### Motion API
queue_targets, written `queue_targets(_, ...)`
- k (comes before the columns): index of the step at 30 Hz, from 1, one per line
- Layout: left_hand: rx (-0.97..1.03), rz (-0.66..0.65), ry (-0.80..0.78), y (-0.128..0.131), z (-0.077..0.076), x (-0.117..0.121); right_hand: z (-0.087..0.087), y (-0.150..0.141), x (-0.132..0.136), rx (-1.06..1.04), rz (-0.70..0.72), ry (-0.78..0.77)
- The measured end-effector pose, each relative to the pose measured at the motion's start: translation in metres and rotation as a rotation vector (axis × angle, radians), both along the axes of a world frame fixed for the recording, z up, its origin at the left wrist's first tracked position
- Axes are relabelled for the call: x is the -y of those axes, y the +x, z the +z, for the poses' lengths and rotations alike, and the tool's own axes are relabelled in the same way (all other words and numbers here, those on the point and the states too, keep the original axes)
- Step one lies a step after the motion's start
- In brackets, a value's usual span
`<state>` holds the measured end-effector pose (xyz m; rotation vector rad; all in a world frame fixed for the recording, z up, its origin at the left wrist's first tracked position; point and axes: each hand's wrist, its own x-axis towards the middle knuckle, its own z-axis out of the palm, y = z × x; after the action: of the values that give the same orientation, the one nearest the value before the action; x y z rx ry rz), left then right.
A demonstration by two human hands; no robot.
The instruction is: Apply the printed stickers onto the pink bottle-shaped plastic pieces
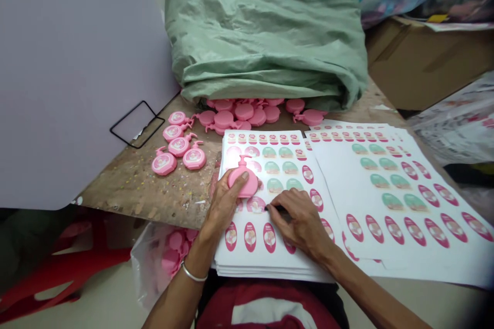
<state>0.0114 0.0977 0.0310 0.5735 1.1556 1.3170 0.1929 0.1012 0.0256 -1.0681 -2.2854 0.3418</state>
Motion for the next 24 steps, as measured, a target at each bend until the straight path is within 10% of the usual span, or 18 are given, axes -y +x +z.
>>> queue_targets(24, -0.017, 0.001, 0.012, -0.0004, -0.0048, -0.0002, -0.0032, 0.0017, -0.0011, 0.053, -0.077, 0.041)
